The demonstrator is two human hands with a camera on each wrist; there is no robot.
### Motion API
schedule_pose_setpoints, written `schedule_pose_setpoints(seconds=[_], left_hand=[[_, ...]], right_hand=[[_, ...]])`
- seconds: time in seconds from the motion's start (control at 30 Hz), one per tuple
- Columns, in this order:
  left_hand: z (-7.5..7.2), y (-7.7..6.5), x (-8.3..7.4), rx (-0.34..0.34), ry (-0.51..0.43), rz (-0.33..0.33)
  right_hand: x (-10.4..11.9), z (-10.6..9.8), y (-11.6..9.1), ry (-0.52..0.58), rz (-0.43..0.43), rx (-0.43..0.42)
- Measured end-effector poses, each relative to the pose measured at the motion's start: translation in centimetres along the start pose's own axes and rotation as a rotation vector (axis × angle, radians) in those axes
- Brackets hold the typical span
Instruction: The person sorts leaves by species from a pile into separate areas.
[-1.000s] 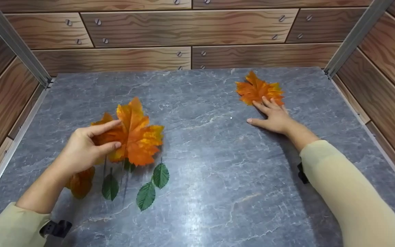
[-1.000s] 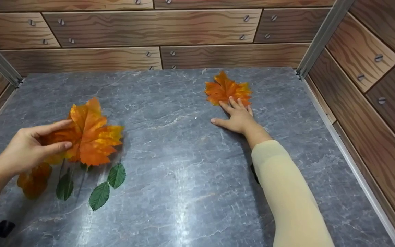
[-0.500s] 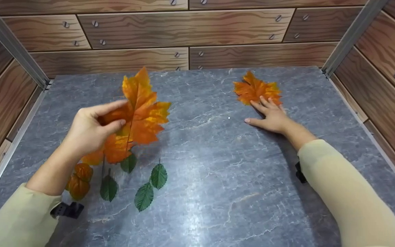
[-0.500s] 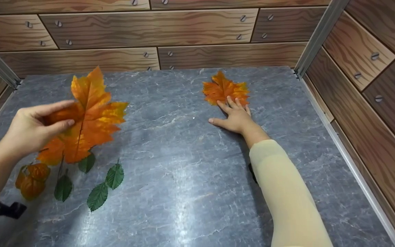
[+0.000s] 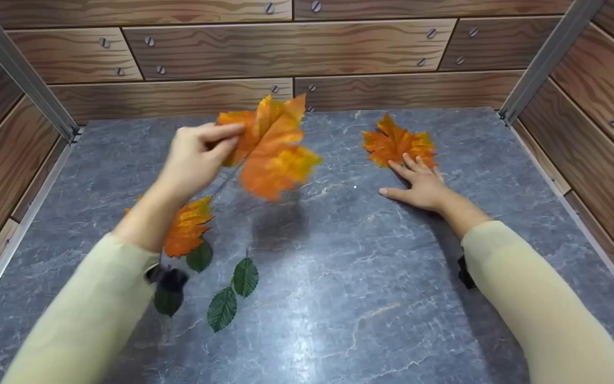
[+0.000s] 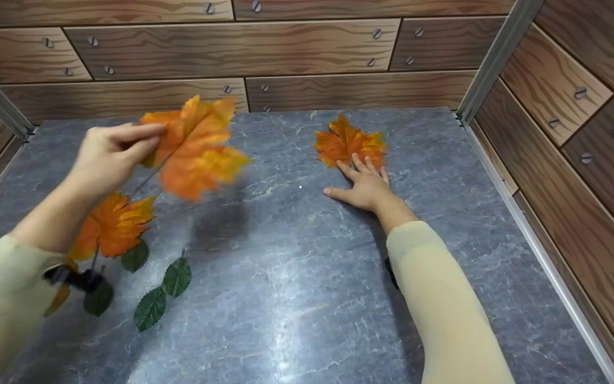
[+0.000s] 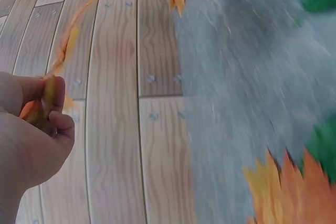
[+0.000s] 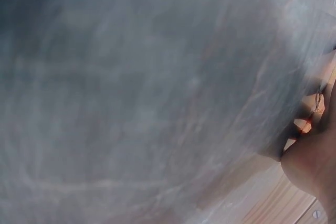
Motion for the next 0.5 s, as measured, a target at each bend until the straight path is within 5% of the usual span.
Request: schedule_pose_setpoints(seconds=[0.3, 0.5], left_hand=[[7.0, 4.1, 0.5, 0.065, -0.251, -0.078], [11.4, 5.8, 2.1, 0.1, -0.32, -0.137]], right_hand=[[-0.4, 0.2, -0.1, 0.0, 0.0, 0.012], [-0.3, 0.0, 0.2, -0.005, -0.005, 0.006]])
Point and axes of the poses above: each hand's wrist, its own y-axis towards the middle knuckle, its own z-axis out of the palm, x = y × z, the point moved 1 cm from there along y, towards the middle knuckle, and after that the axes turned 2 degrees about z, right-handed, at the moved point
